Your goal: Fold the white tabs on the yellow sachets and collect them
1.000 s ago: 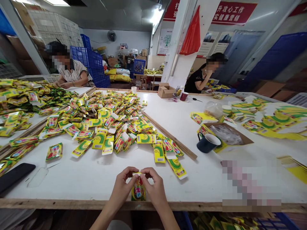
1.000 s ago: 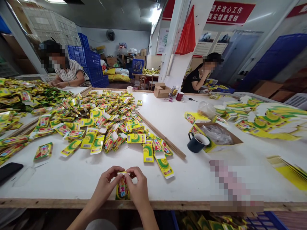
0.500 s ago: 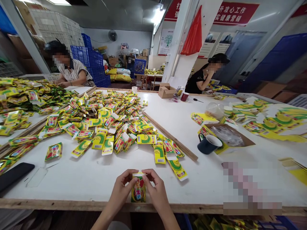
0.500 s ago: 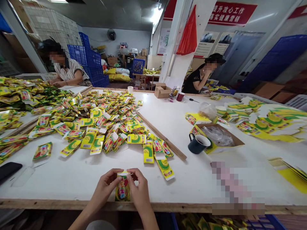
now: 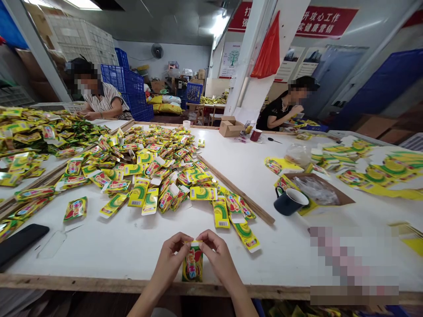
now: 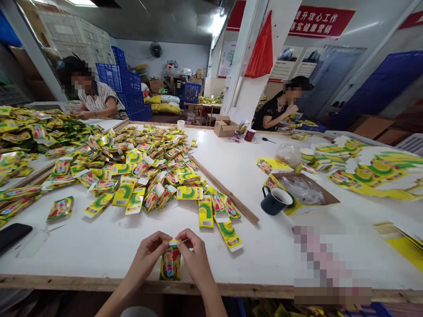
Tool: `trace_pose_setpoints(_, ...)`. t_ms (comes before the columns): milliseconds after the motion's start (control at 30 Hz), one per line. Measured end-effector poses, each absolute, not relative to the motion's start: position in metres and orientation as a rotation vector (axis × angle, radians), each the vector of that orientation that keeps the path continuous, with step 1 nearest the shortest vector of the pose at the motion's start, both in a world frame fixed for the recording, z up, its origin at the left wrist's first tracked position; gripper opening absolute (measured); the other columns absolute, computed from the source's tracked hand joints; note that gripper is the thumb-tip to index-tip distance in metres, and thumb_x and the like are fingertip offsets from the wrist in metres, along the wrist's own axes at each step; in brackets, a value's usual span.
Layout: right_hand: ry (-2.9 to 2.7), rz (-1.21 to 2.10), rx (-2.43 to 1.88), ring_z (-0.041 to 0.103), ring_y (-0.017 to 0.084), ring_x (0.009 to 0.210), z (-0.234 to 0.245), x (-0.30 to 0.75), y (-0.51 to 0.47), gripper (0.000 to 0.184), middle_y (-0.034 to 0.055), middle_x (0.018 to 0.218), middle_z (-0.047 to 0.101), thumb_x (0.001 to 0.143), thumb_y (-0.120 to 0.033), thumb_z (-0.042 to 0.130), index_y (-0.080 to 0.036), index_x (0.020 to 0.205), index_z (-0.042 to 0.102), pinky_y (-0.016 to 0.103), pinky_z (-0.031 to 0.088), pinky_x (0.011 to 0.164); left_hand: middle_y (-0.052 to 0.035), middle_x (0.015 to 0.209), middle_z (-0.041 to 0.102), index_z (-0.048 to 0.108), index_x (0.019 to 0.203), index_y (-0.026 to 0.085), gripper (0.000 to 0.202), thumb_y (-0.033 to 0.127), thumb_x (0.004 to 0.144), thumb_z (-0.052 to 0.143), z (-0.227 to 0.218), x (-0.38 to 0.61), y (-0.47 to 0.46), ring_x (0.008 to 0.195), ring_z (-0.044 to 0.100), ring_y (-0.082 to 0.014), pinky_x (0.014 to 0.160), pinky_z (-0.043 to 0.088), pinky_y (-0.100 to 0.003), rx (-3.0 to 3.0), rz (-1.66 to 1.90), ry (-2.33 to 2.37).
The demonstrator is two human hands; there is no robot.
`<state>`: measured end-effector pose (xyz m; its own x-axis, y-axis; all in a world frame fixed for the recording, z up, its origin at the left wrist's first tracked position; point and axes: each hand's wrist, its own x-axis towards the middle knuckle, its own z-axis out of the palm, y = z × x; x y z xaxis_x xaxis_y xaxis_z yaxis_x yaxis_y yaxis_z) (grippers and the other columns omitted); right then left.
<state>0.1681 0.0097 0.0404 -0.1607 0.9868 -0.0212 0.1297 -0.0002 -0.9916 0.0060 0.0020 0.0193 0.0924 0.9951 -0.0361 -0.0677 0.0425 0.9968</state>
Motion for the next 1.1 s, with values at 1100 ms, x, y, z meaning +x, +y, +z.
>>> trace_pose_setpoints(1100,-1.329,0.632,-1.506,0.067,0.024,0.083,0.032,0.247,-0.053,0.027,0.0033,0.095,0.072,0.082,-0.050,0.057,-0.028,0.096,0.067,0.027,0.054,0.067,-0.0100,0.111,0.065,0.058,0.115,0.022,0.028,0.031,0.088,0.054,0.028,-0.021,0.021,0.099,0.062,-0.0244,0.083,0.051,-0.037,1.725,1.262,1.423)
